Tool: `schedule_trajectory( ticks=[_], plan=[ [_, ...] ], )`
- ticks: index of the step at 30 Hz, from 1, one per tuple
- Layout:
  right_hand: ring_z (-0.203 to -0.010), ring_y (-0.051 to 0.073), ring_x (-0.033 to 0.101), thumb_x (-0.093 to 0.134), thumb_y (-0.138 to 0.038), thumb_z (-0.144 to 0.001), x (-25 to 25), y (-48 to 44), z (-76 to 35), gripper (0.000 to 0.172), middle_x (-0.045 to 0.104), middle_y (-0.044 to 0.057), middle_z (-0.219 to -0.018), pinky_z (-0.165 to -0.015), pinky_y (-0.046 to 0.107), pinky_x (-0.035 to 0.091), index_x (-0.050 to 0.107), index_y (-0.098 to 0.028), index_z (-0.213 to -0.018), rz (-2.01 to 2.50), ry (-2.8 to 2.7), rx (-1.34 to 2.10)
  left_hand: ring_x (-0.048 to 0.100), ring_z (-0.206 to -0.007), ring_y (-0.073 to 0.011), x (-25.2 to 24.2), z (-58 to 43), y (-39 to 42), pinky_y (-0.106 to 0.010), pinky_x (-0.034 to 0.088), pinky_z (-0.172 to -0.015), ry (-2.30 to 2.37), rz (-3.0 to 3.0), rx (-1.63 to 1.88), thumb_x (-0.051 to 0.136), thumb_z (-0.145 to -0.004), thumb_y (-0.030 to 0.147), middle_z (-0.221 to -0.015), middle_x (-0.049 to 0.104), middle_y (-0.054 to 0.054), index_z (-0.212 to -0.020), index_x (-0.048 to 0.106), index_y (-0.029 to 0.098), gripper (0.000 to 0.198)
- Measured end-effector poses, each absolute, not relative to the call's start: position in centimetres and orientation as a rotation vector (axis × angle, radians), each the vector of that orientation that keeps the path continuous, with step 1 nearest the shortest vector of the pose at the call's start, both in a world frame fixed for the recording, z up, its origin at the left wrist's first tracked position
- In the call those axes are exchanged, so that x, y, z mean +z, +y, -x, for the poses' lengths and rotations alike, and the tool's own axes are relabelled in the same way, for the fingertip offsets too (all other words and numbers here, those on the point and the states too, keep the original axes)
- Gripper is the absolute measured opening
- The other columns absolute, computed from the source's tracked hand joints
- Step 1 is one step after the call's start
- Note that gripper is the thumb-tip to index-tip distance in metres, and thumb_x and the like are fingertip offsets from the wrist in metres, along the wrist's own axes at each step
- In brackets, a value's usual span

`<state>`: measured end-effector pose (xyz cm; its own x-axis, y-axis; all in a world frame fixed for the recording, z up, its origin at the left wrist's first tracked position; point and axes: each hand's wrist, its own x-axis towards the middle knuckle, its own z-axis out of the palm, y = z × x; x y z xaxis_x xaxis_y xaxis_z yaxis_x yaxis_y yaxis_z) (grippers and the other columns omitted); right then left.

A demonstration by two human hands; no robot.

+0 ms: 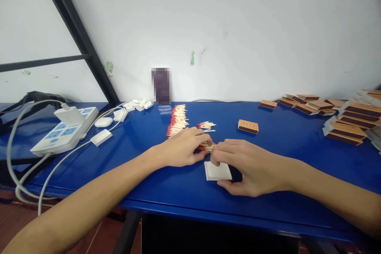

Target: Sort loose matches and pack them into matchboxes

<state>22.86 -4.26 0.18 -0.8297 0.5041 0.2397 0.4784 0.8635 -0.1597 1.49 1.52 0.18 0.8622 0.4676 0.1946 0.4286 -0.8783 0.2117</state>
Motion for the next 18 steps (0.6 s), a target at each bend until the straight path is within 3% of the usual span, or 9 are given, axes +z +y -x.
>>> schedule_trajectory(
  ticks=[5,9,11,14,18],
  plan=[
    [-0.063,0.015,0.046,0.06,-0.038,-0.084,0.4,-3.0,-23.6,0.022,0.055,0.001,-0.074,-0.061,0.03,0.035,0.046,-0.021,-0.081,0.811,-2.687,0.026,0.055,-0.088,-0.0193,0.2,-1.6,1.5,-0.031,0.044,-0.078,0.722,-2.879,0.365,0.054,-0.09,0.022,-0.094,0.061,-0.005,-0.099,0.06,0.016,0.012],
    [-0.063,0.015,0.047,0.051,-0.033,-0.09,0.4,-1.9,-24.3,0.016,0.055,0.001,-0.074,-0.059,0.029,0.035,0.047,-0.021,-0.081,0.923,-2.573,0.084,0.055,-0.089,-0.0191,0.0,-1.6,1.6,-0.03,0.043,-0.08,0.71,-2.87,0.384,0.051,-0.092,0.021,-0.095,0.061,-0.005,-0.101,0.061,0.018,0.014],
    [-0.069,0.016,0.052,0.051,-0.031,-0.091,0.3,-1.4,-24.7,0.011,0.06,0.003,-0.081,-0.063,0.03,0.039,0.052,-0.02,-0.089,1.006,-2.543,0.192,0.055,-0.09,-0.0189,-0.1,-1.5,1.7,-0.03,0.044,-0.081,0.706,-2.857,0.389,0.051,-0.093,0.022,-0.095,0.062,-0.004,-0.104,0.061,0.018,0.016],
    [-0.083,0.02,0.059,0.055,-0.037,-0.091,0.1,-0.7,-25.0,0.019,0.065,0.005,-0.094,-0.071,0.033,0.044,0.058,-0.021,-0.101,1.063,-2.532,0.338,0.055,-0.094,-0.0187,-0.3,-1.5,1.8,-0.031,0.044,-0.083,0.693,-2.836,0.409,0.051,-0.093,0.021,-0.099,0.063,-0.005,-0.107,0.061,0.018,0.018],
    [-0.087,0.02,0.06,0.057,-0.045,-0.09,0.0,-0.3,-24.7,0.026,0.068,0.005,-0.096,-0.073,0.033,0.044,0.063,-0.022,-0.101,1.041,-2.547,0.417,0.055,-0.094,-0.019,-0.3,-1.4,1.9,-0.031,0.044,-0.083,0.68,-2.831,0.413,0.051,-0.094,0.022,-0.098,0.063,-0.005,-0.107,0.062,0.018,0.017]
  ],
)
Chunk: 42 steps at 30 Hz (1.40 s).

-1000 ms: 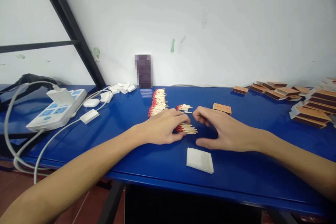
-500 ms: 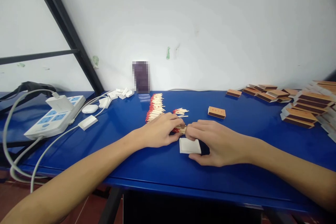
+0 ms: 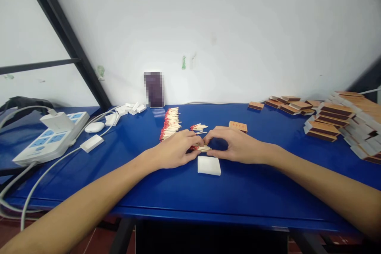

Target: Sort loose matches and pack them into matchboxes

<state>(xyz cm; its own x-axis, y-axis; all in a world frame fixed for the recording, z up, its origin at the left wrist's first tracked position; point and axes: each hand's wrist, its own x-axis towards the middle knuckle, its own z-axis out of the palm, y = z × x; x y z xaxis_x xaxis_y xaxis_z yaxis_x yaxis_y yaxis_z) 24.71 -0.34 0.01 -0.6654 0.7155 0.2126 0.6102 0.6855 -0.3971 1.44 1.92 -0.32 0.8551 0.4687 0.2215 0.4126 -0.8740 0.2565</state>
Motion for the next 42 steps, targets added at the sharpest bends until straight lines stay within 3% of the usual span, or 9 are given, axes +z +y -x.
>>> schedule_trajectory(
  ticks=[6,13,33,42],
  plan=[
    [-0.075,0.016,0.059,0.06,-0.04,-0.089,-0.4,-0.1,-23.8,0.02,0.068,0.002,-0.085,-0.066,0.029,0.042,0.065,-0.021,-0.09,1.033,-2.49,0.454,0.057,-0.094,-0.0187,-0.1,-1.6,2.0,-0.03,0.044,-0.083,0.682,-2.808,0.406,0.053,-0.094,0.021,-0.098,0.065,-0.004,-0.104,0.063,0.018,0.015],
    [-0.073,0.015,0.062,0.064,-0.033,-0.086,-1.2,0.3,-23.8,0.013,0.07,0.0,-0.082,-0.065,0.028,0.044,0.064,-0.021,-0.087,1.015,-2.418,0.431,0.06,-0.088,-0.0173,-0.1,-1.7,2.1,-0.03,0.044,-0.079,0.674,-2.785,0.452,0.053,-0.094,0.02,-0.094,0.068,-0.003,-0.101,0.063,0.018,0.013],
    [-0.073,0.016,0.064,0.059,-0.031,-0.089,-1.7,-0.4,-23.1,0.013,0.072,0.003,-0.086,-0.067,0.029,0.049,0.064,-0.02,-0.086,1.007,-2.36,0.349,0.065,-0.079,-0.0157,-0.4,-1.8,2.0,-0.026,0.045,-0.071,0.775,-2.715,0.501,0.057,-0.092,0.022,-0.085,0.07,-0.001,-0.094,0.066,0.018,0.01],
    [-0.063,0.013,0.061,0.059,-0.026,-0.087,-1.5,-0.6,-23.0,0.008,0.068,0.0,-0.073,-0.062,0.026,0.047,0.06,-0.02,-0.081,1.007,-2.298,0.339,0.063,-0.068,-0.0119,0.0,-2.0,1.8,-0.023,0.043,-0.064,0.739,-2.64,0.645,0.058,-0.089,0.018,-0.078,0.071,0.0,-0.088,0.069,0.016,0.011]
  ],
)
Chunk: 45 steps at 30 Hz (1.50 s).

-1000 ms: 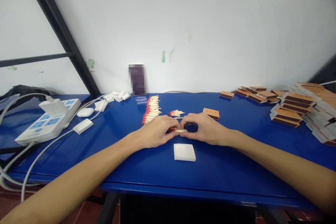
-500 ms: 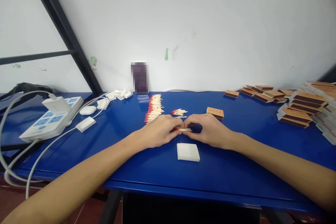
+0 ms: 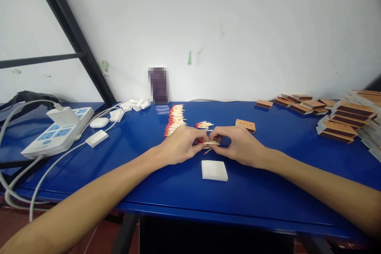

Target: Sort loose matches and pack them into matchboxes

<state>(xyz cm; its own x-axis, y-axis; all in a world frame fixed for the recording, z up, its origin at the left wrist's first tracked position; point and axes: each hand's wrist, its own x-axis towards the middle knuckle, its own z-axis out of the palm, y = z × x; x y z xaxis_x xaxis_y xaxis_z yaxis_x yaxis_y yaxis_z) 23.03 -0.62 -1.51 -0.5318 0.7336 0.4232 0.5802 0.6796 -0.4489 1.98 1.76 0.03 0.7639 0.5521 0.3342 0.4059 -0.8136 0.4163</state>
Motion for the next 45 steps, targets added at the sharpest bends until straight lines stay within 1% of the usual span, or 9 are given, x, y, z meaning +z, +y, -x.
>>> schedule_trajectory(
  ticks=[5,8,14,21,26,32,37,42,45],
  plan=[
    [-0.065,0.013,0.063,0.061,-0.029,-0.086,0.2,-1.9,-23.2,0.009,0.068,-0.001,-0.074,-0.064,0.026,0.049,0.062,-0.021,-0.081,1.006,-2.282,0.394,0.064,-0.069,-0.0104,1.0,-1.7,0.9,-0.021,0.045,-0.062,0.65,-2.613,0.711,0.061,-0.087,0.017,-0.08,0.072,0.001,-0.088,0.07,0.017,0.009],
    [-0.065,0.013,0.061,0.063,-0.03,-0.084,1.5,-3.1,-23.3,0.01,0.066,-0.002,-0.071,-0.061,0.025,0.048,0.061,-0.022,-0.079,1.048,-2.328,0.576,0.065,-0.072,-0.0103,1.5,-1.5,0.2,-0.02,0.047,-0.065,0.55,-2.581,0.666,0.062,-0.086,0.017,-0.083,0.073,0.001,-0.09,0.07,0.018,0.009],
    [-0.056,0.01,0.05,0.064,-0.038,-0.083,1.9,-4.5,-23.1,0.024,0.058,-0.004,-0.064,-0.053,0.023,0.042,0.053,-0.021,-0.071,1.157,-2.357,0.919,0.065,-0.073,-0.0098,1.5,-1.6,-0.7,-0.02,0.048,-0.068,0.429,-2.518,0.473,0.063,-0.085,0.017,-0.083,0.072,0.0,-0.087,0.069,0.016,0.006],
    [-0.053,0.009,0.041,0.065,-0.038,-0.082,1.9,-4.6,-22.9,0.027,0.053,-0.005,-0.06,-0.049,0.022,0.031,0.051,-0.021,-0.067,1.171,-2.428,0.803,0.063,-0.072,-0.0102,1.6,-1.5,-0.8,-0.021,0.046,-0.067,0.372,-2.574,0.419,0.063,-0.084,0.019,-0.085,0.071,0.0,-0.09,0.068,0.017,0.008],
    [-0.056,0.009,0.045,0.062,-0.038,-0.086,1.8,-4.7,-22.9,0.024,0.056,-0.005,-0.063,-0.053,0.022,0.035,0.056,-0.021,-0.07,1.136,-2.479,0.775,0.06,-0.075,-0.0127,2.0,-1.2,-0.6,-0.024,0.046,-0.07,0.365,-2.664,0.409,0.068,-0.078,0.023,-0.081,0.069,0.0,-0.089,0.069,0.017,0.012],
    [-0.059,0.01,0.046,0.059,-0.035,-0.088,1.7,-4.8,-23.0,0.022,0.059,-0.004,-0.069,-0.056,0.023,0.036,0.056,-0.021,-0.071,1.143,-2.544,0.68,0.059,-0.082,-0.0158,1.1,-0.9,0.1,-0.028,0.046,-0.077,0.378,-2.702,0.437,0.072,-0.075,0.031,-0.087,0.069,-0.002,-0.091,0.067,0.018,0.021],
    [-0.067,0.012,0.054,0.058,-0.031,-0.088,1.9,-5.1,-23.3,0.014,0.063,-0.001,-0.079,-0.06,0.024,0.039,0.058,-0.022,-0.077,1.166,-2.616,0.624,0.058,-0.081,-0.0151,1.2,-1.0,0.1,-0.028,0.044,-0.074,0.41,-2.706,0.384,0.07,-0.078,0.033,-0.085,0.068,0.0,-0.091,0.066,0.019,0.02],
    [-0.068,0.013,0.054,0.058,-0.03,-0.087,2.3,-5.3,-23.6,0.011,0.059,0.001,-0.079,-0.06,0.026,0.037,0.059,-0.022,-0.079,1.19,-2.667,0.545,0.055,-0.072,-0.0141,1.6,-1.1,-0.1,-0.027,0.042,-0.065,0.468,-2.756,0.385,0.069,-0.079,0.039,-0.08,0.063,0.0,-0.097,0.064,0.019,0.027],
    [-0.07,0.014,0.055,0.058,-0.029,-0.085,2.5,-5.2,-23.7,0.008,0.061,0.001,-0.08,-0.061,0.027,0.037,0.06,-0.022,-0.082,1.163,-2.686,0.561,0.056,-0.077,-0.0157,1.5,-1.2,-0.1,-0.027,0.043,-0.069,0.472,-2.751,0.371,0.071,-0.078,0.04,-0.081,0.065,0.0,-0.095,0.066,0.019,0.028]
  ],
)
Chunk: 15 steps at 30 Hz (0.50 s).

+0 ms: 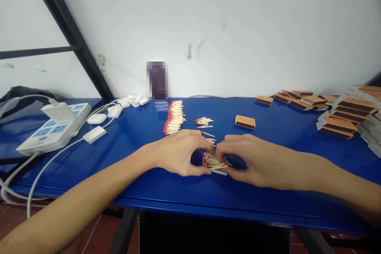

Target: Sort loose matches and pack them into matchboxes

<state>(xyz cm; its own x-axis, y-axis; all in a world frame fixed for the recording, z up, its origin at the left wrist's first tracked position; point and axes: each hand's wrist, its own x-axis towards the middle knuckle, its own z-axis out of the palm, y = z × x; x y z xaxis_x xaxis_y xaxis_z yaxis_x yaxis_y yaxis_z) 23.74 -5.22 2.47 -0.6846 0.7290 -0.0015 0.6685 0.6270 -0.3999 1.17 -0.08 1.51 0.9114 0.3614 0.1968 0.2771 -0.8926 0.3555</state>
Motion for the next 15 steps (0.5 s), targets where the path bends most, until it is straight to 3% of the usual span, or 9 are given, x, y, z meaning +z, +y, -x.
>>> schedule_trajectory(
  ticks=[6,15],
  plan=[
    [-0.074,0.015,0.057,0.06,-0.027,-0.083,2.81,-5.19,-23.89,0.004,0.065,-0.001,-0.081,-0.065,0.027,0.039,0.059,-0.023,-0.084,1.109,-2.701,0.649,0.059,-0.082,-0.0164,1.11,-1.12,0.07,-0.03,0.046,-0.078,0.447,-2.727,0.359,0.065,-0.083,0.036,-0.086,0.07,-0.002,-0.094,0.071,0.019,0.021],
    [-0.067,0.013,0.056,0.058,-0.038,-0.087,3.11,-4.62,-24.01,0.017,0.065,-0.003,-0.075,-0.062,0.026,0.04,0.062,-0.023,-0.081,1.088,-2.663,0.752,0.057,-0.076,-0.0151,0.61,-1.36,0.14,-0.027,0.046,-0.071,0.441,-2.781,0.376,0.061,-0.081,0.025,-0.078,0.069,-0.001,-0.092,0.071,0.019,0.016]
  ],
)
